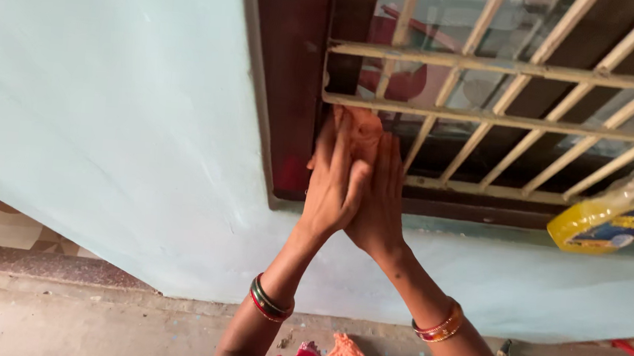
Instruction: The person wipes a window with a cloth, cleaning the glass and the metal grille. They repeatedly wipe different sections of the window, moving the cloth across the surface and around the bars.
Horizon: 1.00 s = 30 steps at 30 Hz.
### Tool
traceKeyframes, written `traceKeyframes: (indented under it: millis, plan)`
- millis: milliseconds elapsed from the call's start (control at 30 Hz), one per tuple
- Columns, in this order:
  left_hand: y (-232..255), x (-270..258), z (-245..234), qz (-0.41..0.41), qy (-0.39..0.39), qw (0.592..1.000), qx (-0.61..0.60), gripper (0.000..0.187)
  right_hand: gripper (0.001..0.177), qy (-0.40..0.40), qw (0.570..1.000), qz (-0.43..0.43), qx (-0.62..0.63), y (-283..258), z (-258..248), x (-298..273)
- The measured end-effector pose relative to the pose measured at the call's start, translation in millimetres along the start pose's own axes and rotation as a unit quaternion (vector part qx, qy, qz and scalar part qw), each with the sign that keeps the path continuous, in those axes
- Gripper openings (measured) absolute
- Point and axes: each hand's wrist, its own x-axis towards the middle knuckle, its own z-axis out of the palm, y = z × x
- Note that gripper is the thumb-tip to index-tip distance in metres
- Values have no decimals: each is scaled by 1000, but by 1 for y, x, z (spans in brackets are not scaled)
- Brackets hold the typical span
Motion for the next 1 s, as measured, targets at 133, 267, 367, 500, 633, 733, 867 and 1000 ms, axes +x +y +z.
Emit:
traceKeyframes:
  millis: [133, 267, 367, 500, 633, 733, 867, 1000]
  plan:
    - [-6, 9, 16, 45, 3, 978, 201, 87, 85, -22, 997, 64, 39, 10, 17, 6]
    - [-14, 2, 28, -34, -8, 985, 167, 73, 74, -35, 997, 13, -73, 21, 24, -5]
    - [-19, 0, 31, -44, -3, 984, 174, 66, 77, -53, 994, 19, -96, 26, 29, -11]
    - [-18, -1, 29, -28, 6, 983, 180, 64, 79, -39, 995, 21, -94, 26, 31, -21]
    - [-13, -15, 23, -69, -31, 988, 135, 66, 68, -24, 994, 24, -102, 24, 33, -39]
    - [-14, -30, 22, -33, -10, 992, 121, 60, 56, -52, 990, 52, -123, 24, 33, -53]
    - [-17, -61, 21, -15, 34, 996, 86, 36, 42, -40, 988, 46, -140, 12, 25, -70]
    - [-9, -103, 18, -73, 44, 996, -20, 26, 47, -16, 999, 32, -41, -17, 6, -74]
